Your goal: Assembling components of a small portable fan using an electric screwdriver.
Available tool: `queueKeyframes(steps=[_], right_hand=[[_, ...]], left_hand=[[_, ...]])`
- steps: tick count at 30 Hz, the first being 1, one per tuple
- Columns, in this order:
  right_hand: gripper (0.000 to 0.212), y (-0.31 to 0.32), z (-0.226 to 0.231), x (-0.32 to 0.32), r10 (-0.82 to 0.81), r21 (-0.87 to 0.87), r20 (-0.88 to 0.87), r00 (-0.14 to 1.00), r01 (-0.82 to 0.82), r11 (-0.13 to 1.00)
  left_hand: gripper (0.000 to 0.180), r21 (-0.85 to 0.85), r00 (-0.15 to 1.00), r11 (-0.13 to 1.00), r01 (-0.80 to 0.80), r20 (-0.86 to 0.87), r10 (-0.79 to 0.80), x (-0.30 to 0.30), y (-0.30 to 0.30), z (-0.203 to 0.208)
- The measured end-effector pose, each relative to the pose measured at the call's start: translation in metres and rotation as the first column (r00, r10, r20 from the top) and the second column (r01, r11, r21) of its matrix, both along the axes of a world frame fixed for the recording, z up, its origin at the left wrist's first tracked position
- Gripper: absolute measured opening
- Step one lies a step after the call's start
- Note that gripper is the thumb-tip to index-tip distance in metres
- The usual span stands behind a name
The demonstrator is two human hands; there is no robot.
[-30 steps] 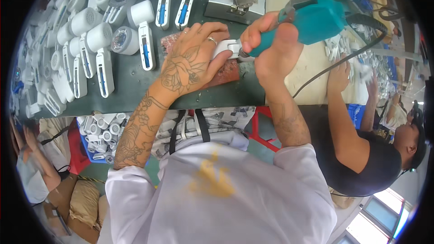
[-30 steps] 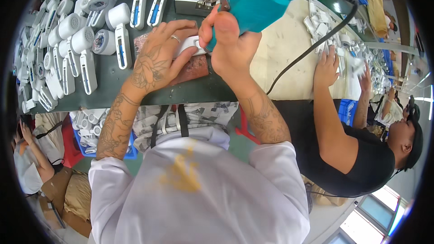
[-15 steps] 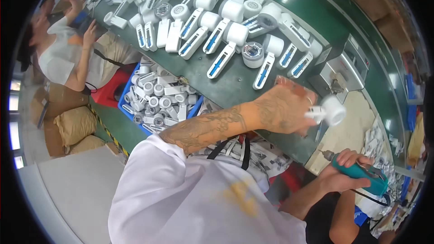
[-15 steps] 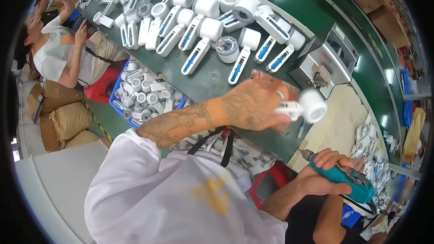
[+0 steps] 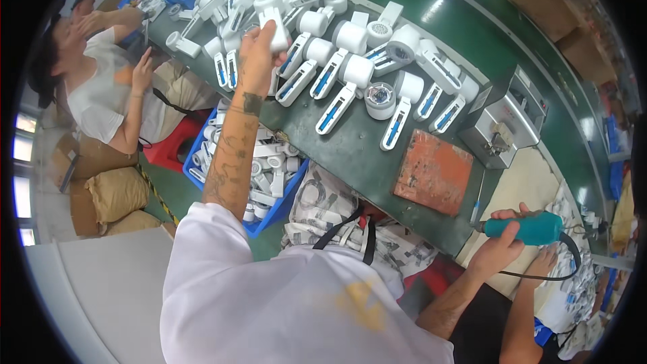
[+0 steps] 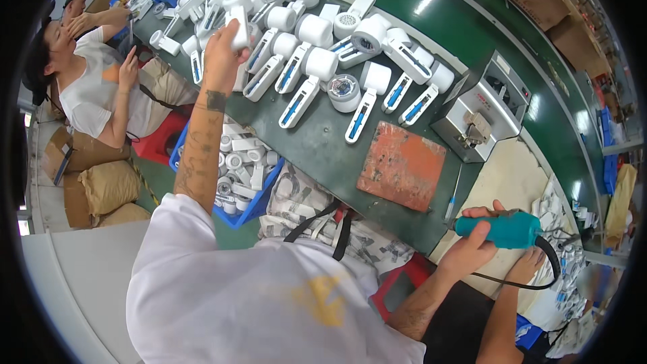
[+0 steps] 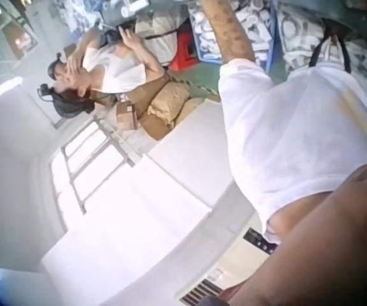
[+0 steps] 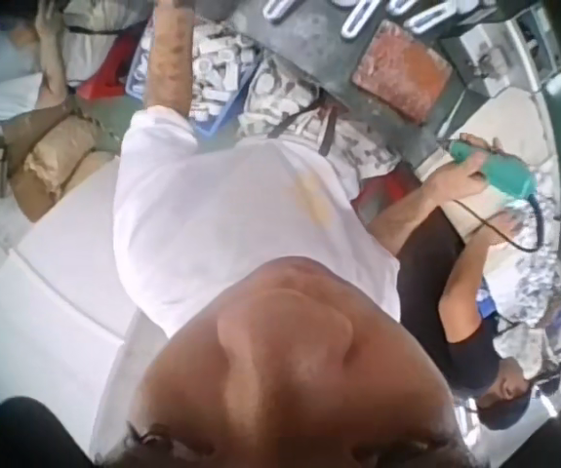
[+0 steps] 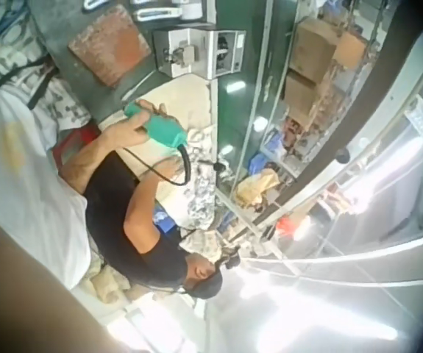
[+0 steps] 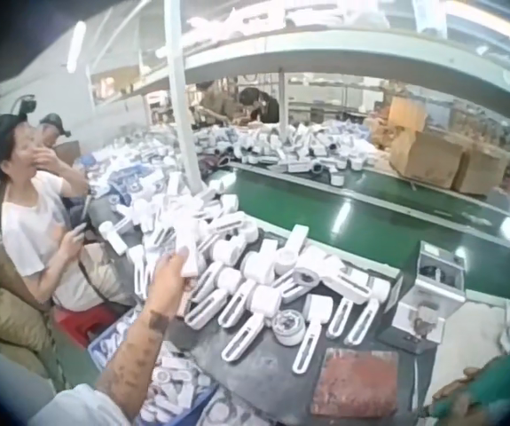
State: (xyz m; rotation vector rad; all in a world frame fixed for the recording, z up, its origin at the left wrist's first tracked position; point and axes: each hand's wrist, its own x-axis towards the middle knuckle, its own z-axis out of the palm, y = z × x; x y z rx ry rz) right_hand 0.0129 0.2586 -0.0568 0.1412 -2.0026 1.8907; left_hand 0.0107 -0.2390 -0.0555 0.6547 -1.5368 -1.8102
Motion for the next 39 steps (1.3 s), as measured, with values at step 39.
queueKeyframes(steps=[39], right_hand=[[0.028,0.029,0.307,-0.207,-0.353,-0.186,-0.754,0.554,0.335,0.924]], left_hand=[[0.027,-0.324,-0.27,-0.625,0.71,0.694,-0.668,0.116,0.245,-0.248]])
